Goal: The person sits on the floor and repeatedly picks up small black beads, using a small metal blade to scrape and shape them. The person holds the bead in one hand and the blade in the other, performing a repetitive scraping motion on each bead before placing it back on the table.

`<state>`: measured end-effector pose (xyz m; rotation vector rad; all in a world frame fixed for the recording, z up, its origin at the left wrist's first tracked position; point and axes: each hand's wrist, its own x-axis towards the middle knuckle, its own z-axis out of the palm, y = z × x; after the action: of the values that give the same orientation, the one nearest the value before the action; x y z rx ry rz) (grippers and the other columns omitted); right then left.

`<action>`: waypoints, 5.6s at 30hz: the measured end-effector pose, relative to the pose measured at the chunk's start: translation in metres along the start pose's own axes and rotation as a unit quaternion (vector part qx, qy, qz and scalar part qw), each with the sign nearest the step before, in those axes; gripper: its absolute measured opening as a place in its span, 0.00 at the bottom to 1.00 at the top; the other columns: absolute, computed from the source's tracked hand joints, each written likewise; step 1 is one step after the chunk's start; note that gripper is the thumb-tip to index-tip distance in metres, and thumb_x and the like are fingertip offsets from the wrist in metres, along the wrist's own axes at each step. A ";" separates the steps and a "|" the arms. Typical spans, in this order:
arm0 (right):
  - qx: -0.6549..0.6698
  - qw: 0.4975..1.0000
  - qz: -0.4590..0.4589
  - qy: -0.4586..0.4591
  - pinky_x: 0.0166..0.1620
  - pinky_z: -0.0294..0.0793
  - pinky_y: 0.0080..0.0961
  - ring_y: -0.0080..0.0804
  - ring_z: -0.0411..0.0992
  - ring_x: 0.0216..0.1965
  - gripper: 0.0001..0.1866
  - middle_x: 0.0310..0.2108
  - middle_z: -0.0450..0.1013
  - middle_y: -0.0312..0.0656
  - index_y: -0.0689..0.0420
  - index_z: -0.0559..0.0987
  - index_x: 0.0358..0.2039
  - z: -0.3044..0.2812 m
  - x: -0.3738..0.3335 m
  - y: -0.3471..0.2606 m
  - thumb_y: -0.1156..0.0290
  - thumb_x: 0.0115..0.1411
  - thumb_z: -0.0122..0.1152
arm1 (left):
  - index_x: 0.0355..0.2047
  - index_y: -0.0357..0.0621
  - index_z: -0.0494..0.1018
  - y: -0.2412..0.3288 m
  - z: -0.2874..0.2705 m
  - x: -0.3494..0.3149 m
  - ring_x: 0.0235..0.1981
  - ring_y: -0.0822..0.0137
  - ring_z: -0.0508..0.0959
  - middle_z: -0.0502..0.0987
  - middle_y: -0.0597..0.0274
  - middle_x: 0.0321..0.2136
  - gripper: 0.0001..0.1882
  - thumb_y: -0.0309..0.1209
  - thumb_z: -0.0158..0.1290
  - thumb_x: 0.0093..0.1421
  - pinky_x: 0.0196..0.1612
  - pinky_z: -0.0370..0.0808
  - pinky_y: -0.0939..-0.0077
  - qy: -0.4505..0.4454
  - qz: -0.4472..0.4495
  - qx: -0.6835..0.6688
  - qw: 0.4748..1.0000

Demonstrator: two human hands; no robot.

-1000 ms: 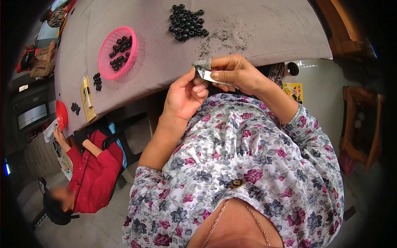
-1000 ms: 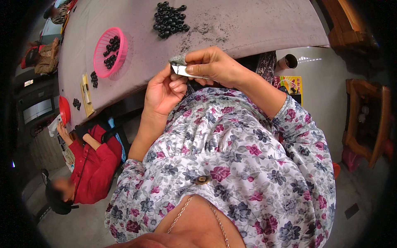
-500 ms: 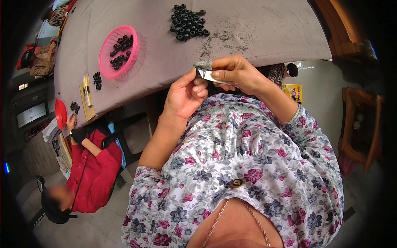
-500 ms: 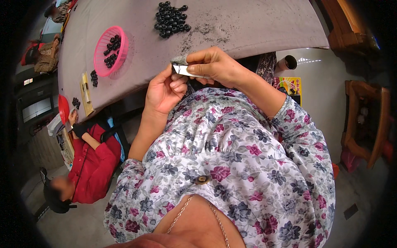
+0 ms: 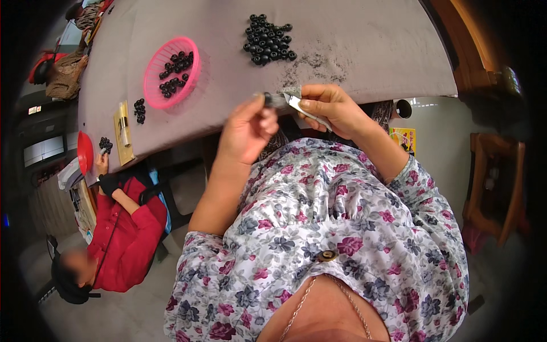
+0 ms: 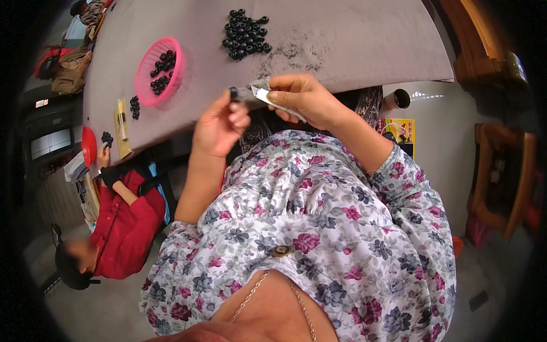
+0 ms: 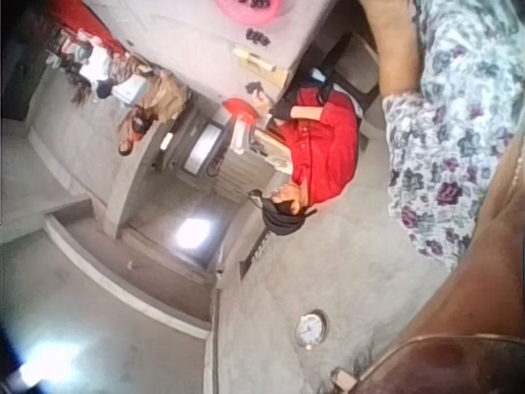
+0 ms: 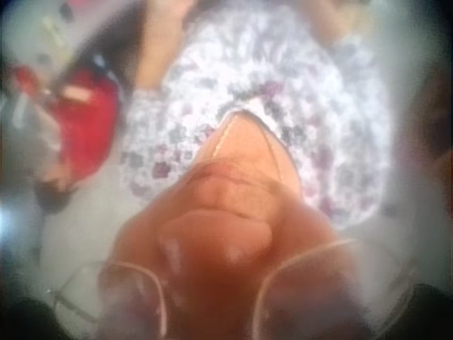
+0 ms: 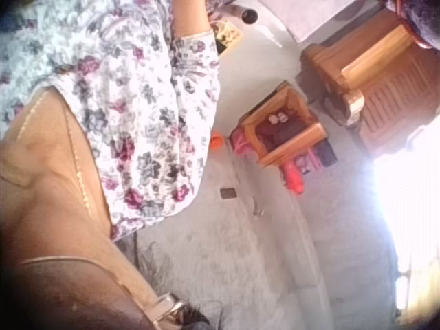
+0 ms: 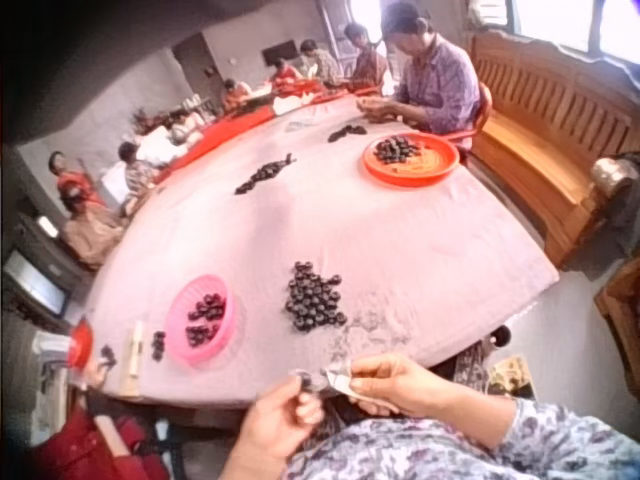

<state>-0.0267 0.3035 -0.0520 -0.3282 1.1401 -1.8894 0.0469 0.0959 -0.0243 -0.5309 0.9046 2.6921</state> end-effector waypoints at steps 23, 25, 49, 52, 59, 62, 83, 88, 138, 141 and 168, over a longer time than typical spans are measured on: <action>-0.005 1.000 0.011 0.015 0.21 0.64 0.12 0.12 0.67 0.20 0.07 0.22 0.70 0.30 0.59 0.76 0.34 0.006 -0.005 -0.008 0.68 0.65 0.55 | 0.30 0.35 0.74 0.086 -0.003 0.114 0.21 0.64 0.74 0.76 0.55 0.20 0.13 0.34 0.61 0.53 0.28 0.70 0.69 0.095 0.303 0.711 0.627; -0.015 1.000 0.009 0.004 0.21 0.63 0.11 0.12 0.66 0.20 0.08 0.21 0.70 0.29 0.58 0.76 0.33 0.003 -0.004 -0.005 0.68 0.65 0.54 | 0.29 0.35 0.74 0.086 -0.011 0.115 0.21 0.69 0.73 0.76 0.57 0.20 0.13 0.34 0.61 0.52 0.27 0.70 0.71 0.095 0.282 0.704 0.645; -0.121 0.987 -0.103 0.009 0.21 0.62 0.12 0.15 0.66 0.21 0.28 0.28 0.69 0.34 0.64 0.60 0.62 0.010 -0.005 -0.001 0.73 0.63 0.55 | 0.31 0.43 0.73 0.013 -0.005 0.020 0.23 0.75 0.72 0.75 0.66 0.24 0.06 0.32 0.58 0.60 0.25 0.70 0.83 0.028 -0.022 0.021 0.999; -0.119 0.988 -0.103 0.001 0.21 0.62 0.13 0.15 0.66 0.22 0.28 0.28 0.69 0.35 0.66 0.60 0.61 0.011 -0.007 -0.002 0.73 0.63 0.56 | 0.31 0.45 0.73 0.002 -0.005 0.015 0.24 0.74 0.71 0.74 0.66 0.25 0.07 0.33 0.57 0.61 0.26 0.70 0.81 -0.005 -0.054 -0.008 0.999; -0.127 0.988 -0.084 0.007 0.21 0.62 0.13 0.15 0.67 0.21 0.23 0.28 0.70 0.34 0.64 0.67 0.57 0.008 -0.005 -0.002 0.72 0.62 0.57 | 0.33 0.44 0.74 -0.007 -0.005 0.014 0.24 0.75 0.70 0.73 0.68 0.24 0.07 0.34 0.56 0.61 0.27 0.68 0.81 -0.032 -0.093 -0.023 0.995; -0.107 0.992 -0.068 -0.011 0.20 0.61 0.13 0.15 0.67 0.21 0.19 0.28 0.71 0.34 0.63 0.70 0.53 0.004 -0.004 -0.004 0.72 0.62 0.57 | 0.34 0.42 0.71 -0.007 -0.005 0.012 0.23 0.75 0.69 0.70 0.67 0.25 0.09 0.35 0.54 0.63 0.26 0.67 0.82 -0.039 -0.096 -0.019 0.994; -0.069 0.995 -0.050 -0.056 0.20 0.61 0.12 0.13 0.66 0.20 0.09 0.24 0.71 0.31 0.61 0.77 0.37 0.001 -0.004 -0.007 0.68 0.62 0.58 | 0.31 0.43 0.72 -0.008 -0.005 0.009 0.21 0.75 0.67 0.71 0.67 0.22 0.08 0.34 0.53 0.63 0.23 0.63 0.81 -0.050 -0.096 -0.011 0.994; -0.049 0.998 -0.027 -0.020 0.20 0.61 0.11 0.13 0.66 0.19 0.08 0.23 0.71 0.32 0.60 0.78 0.37 0.002 -0.004 -0.004 0.70 0.63 0.56 | 0.33 0.43 0.71 -0.010 -0.005 0.010 0.20 0.77 0.65 0.69 0.68 0.22 0.07 0.33 0.52 0.63 0.23 0.62 0.82 -0.051 -0.108 -0.040 0.992; -0.050 0.998 0.005 0.032 0.18 0.59 0.10 0.10 0.62 0.15 0.09 0.17 0.68 0.29 0.57 0.76 0.31 0.004 -0.002 -0.002 0.66 0.65 0.53 | 0.29 0.32 0.70 0.062 -0.005 0.066 0.24 0.62 0.72 0.71 0.53 0.25 0.13 0.31 0.59 0.54 0.29 0.68 0.69 0.077 0.307 0.785 0.532; -0.056 0.998 0.005 0.028 0.18 0.59 0.10 0.11 0.62 0.15 0.09 0.17 0.68 0.28 0.57 0.76 0.31 0.004 -0.002 -0.002 0.66 0.65 0.53 | 0.29 0.35 0.71 0.063 0.000 0.065 0.26 0.57 0.75 0.72 0.53 0.26 0.13 0.34 0.58 0.55 0.30 0.70 0.64 0.076 0.291 0.791 0.532; -0.094 0.992 -0.081 0.000 0.21 0.60 0.12 0.14 0.66 0.22 0.22 0.27 0.70 0.32 0.63 0.69 0.56 0.011 -0.008 -0.011 0.71 0.62 0.57 | 0.35 0.45 0.74 -0.001 0.008 0.020 0.27 0.74 0.72 0.76 0.68 0.29 0.10 0.37 0.54 0.61 0.29 0.71 0.80 -0.035 -0.077 0.080 0.993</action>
<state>-0.0218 0.3054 -0.0361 -0.5403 1.3286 -1.9247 0.0271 0.1042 -0.0276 -0.4502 1.0047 2.4590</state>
